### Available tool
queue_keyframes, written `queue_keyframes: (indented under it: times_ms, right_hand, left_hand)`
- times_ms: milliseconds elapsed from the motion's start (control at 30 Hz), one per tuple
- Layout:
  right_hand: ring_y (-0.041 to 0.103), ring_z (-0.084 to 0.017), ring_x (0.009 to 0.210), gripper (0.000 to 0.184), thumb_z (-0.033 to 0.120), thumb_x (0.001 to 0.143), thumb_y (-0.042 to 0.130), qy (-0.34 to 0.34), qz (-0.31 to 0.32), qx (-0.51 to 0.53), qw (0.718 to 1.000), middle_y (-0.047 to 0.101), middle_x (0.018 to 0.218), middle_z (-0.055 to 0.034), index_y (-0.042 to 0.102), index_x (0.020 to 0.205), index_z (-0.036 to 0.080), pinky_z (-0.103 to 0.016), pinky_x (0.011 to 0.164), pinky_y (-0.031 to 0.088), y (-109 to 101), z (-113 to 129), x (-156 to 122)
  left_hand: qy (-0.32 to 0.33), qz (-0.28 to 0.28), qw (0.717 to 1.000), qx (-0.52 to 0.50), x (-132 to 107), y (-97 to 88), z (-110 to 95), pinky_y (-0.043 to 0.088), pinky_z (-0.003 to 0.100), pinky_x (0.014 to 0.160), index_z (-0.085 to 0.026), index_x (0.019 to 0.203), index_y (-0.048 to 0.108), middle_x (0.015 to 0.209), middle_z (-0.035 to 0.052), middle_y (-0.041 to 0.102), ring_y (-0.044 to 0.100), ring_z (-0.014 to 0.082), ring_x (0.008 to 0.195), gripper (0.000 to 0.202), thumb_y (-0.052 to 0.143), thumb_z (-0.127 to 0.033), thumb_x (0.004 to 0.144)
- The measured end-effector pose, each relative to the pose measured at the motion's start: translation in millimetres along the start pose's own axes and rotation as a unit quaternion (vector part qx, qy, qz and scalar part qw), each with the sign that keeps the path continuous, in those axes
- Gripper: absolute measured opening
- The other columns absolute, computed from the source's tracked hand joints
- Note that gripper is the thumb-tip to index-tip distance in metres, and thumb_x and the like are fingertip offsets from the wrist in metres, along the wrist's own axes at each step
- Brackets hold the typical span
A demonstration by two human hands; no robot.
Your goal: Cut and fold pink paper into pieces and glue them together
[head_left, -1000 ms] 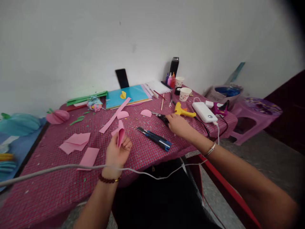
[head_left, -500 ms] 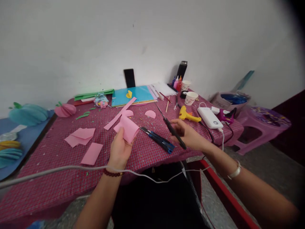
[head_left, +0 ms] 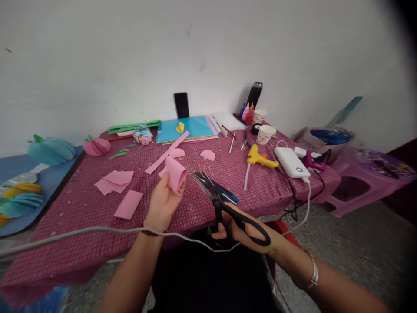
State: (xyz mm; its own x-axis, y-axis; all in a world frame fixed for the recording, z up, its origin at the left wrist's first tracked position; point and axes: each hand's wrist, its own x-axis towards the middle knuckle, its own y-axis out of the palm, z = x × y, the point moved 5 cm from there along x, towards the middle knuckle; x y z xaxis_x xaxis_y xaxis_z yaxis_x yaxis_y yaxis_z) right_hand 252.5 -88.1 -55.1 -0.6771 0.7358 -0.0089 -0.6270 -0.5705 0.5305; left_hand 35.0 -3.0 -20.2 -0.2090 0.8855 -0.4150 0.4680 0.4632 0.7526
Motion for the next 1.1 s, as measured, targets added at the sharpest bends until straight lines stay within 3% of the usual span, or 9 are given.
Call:
queue_keyframes:
  times_ms: [167, 433, 633, 833, 1100]
  right_hand:
    - [0.058, -0.021, 0.096, 0.068, 0.055, 0.072, 0.079, 0.019, 0.033, 0.114, 0.993, 0.055, 0.107, -0.0035, 0.053, 0.132, 0.034, -0.054, 0.098, 0.046, 7, -9, 7]
    - [0.062, -0.017, 0.093, 0.057, 0.043, 0.072, 0.084, 0.030, 0.033, 0.175, 0.984, 0.058, 0.104, -0.0021, 0.058, 0.121, 0.029, -0.051, 0.097, 0.046, 7, -16, 19]
    - [0.063, -0.019, 0.095, 0.050, 0.056, 0.072, 0.078, 0.019, 0.046, 0.205, 0.978, 0.064, 0.096, -0.0041, 0.059, 0.102, 0.021, -0.050, 0.101, 0.043, 20, -9, 42]
    - [0.062, -0.018, 0.088, 0.049, 0.060, 0.073, 0.075, 0.006, 0.040, 0.241, 0.970, 0.065, 0.090, -0.0023, 0.058, 0.098, 0.021, -0.053, 0.101, 0.043, 27, -8, 56]
    - [0.062, -0.019, 0.095, 0.050, 0.057, 0.077, 0.074, -0.020, 0.064, 0.265, 0.962, 0.066, 0.096, -0.0059, 0.059, 0.105, 0.018, -0.047, 0.097, 0.046, 33, -16, 45]
  left_hand:
    - [0.005, 0.008, 1.000, 0.009, 1, -0.7, 0, 0.059, 0.021, 0.058, -0.014, 0.104, 0.064, 0.074, 0.0017, 0.075, 0.071, 0.0118, 0.060, 0.021, 0.044, -0.015, 0.099]
    - [0.032, 0.028, 0.997, 0.063, -8, 2.6, 6, 0.058, 0.022, 0.059, -0.014, 0.102, 0.067, 0.078, 0.0024, 0.077, 0.072, 0.0124, 0.064, 0.023, 0.045, -0.015, 0.099]
    - [0.049, 0.052, 0.990, 0.121, -10, 4.7, 18, 0.058, 0.023, 0.073, -0.009, 0.096, 0.071, 0.089, 0.0105, 0.078, 0.073, 0.0156, 0.076, 0.021, 0.052, -0.016, 0.096]
    - [0.084, 0.036, 0.986, 0.140, 3, -3.8, 4, 0.058, 0.020, 0.073, -0.011, 0.094, 0.071, 0.087, 0.0065, 0.078, 0.073, 0.0121, 0.074, 0.022, 0.049, -0.015, 0.097]
    - [0.071, 0.040, 0.980, 0.179, 2, 0.0, -12, 0.058, 0.021, 0.072, -0.010, 0.101, 0.071, 0.082, 0.0066, 0.078, 0.072, 0.0127, 0.069, 0.022, 0.050, -0.012, 0.096]
